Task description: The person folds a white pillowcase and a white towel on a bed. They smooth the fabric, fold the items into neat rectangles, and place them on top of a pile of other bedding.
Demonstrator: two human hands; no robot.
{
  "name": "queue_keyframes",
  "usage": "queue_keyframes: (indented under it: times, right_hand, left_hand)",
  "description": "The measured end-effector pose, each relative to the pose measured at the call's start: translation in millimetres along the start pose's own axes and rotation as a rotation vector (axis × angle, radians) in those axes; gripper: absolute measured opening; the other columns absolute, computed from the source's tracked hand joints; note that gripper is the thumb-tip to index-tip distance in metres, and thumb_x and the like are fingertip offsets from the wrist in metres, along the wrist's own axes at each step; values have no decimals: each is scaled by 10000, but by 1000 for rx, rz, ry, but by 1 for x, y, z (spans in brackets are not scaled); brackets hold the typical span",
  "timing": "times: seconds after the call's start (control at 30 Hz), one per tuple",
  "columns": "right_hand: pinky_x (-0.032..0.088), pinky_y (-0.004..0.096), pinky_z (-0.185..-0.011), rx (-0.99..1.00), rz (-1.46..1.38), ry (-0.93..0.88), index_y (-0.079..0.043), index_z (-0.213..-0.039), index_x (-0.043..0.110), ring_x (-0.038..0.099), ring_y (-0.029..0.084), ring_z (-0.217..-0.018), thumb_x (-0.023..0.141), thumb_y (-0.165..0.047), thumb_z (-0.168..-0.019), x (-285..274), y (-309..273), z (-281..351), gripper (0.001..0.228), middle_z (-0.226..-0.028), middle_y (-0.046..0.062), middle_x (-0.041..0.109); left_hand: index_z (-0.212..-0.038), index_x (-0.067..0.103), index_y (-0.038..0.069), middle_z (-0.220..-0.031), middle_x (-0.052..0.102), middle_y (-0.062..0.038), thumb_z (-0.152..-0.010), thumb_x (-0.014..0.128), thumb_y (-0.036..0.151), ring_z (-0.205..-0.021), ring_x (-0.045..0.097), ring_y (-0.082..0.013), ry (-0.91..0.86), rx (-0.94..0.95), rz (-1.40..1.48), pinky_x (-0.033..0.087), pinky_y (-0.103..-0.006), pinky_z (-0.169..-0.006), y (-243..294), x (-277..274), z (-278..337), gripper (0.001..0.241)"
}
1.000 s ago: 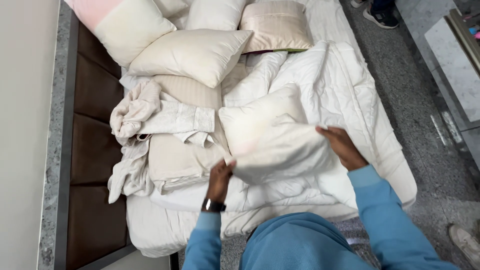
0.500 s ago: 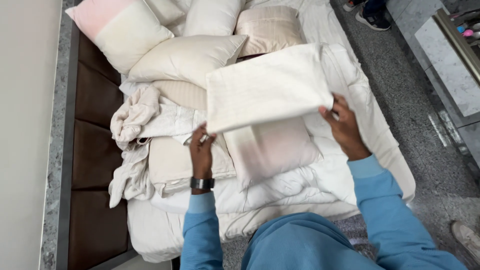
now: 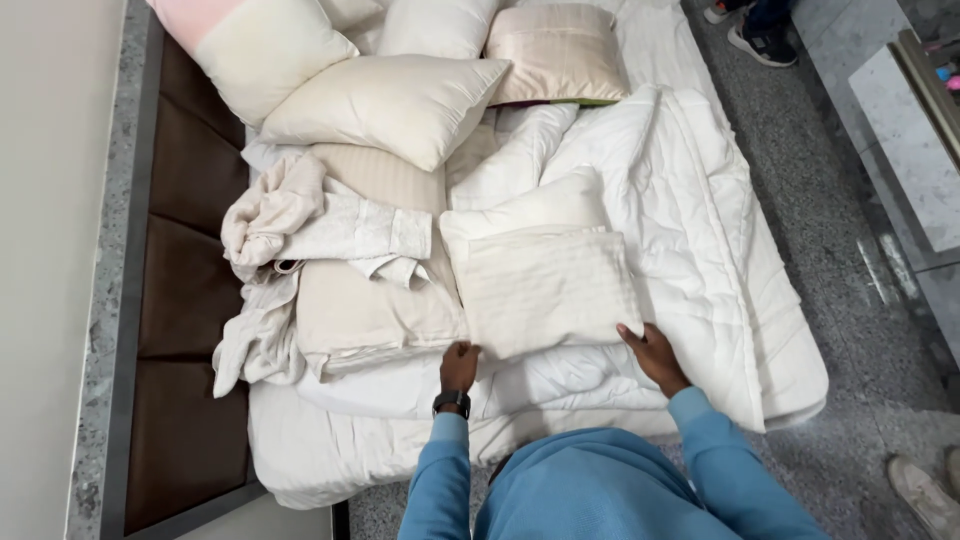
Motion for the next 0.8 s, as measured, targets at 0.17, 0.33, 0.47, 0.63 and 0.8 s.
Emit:
queue_keyframes:
  times: [0.17,0.33,0.47,0.63,0.8]
  right_hand:
    - [523,394,-900,34,111,-82,30,-1158,709,678,262,-993,690,-516,-907,-2,-8,5,601,-1067,145,747]
    - [555,401,-955,-78,436,-29,55,-1056,681,677,302,-1070,748,-411,-951,4,45,1,482,-1197,171,663]
    - [555,409,-957,-79,383,-18,-2,-1185,643,659,315,-1116,797,-293,-851,1,42,-1,469,-1299,173,590]
    - [520,439,-1010,-315,466,332,-101,-1357,592,586,375,-1246,801,-141,-787,-29,-110,47,608,-1367,144,575]
    - [388,505,-1097,-710,577,103,-146,-1452,474,431,396,-1379,830,-154,-685,-8,-205,54,845,-1520,187,457]
  left_hand:
    - [-1178,695,50,-1064,743,-68,-878,766,377,-936,668,-161,111,163,290,542,-351,-851,26,3,-21,450]
    - [-1277,626,12,-1030,669,-112,-906,805,302,-860,582,-184,108,104,192,525,-357,-806,75,-8,-8,504]
    - [-1262,716,-15,-1017,747,-95,-902,752,150,-859,600,-189,-16,355,273,519,-336,-812,71,0,-19,398]
    - [-1108,627,-16,-1044,629,-128,-689,801,1,-820,620,-248,-114,746,181,521,-351,-685,66,17,-3,455]
    - [-794,600,-9,-913,654,-190,-623,650,-92,-767,618,-351,-518,1003,11,472,-428,-619,161,14,84,196]
Point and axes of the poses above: each hand's wrist, its own z-axis away from the middle knuckle, its own x-axis out of the palm, y = z × x, the point moved 5 cm from there along -z, towards the middle knuckle
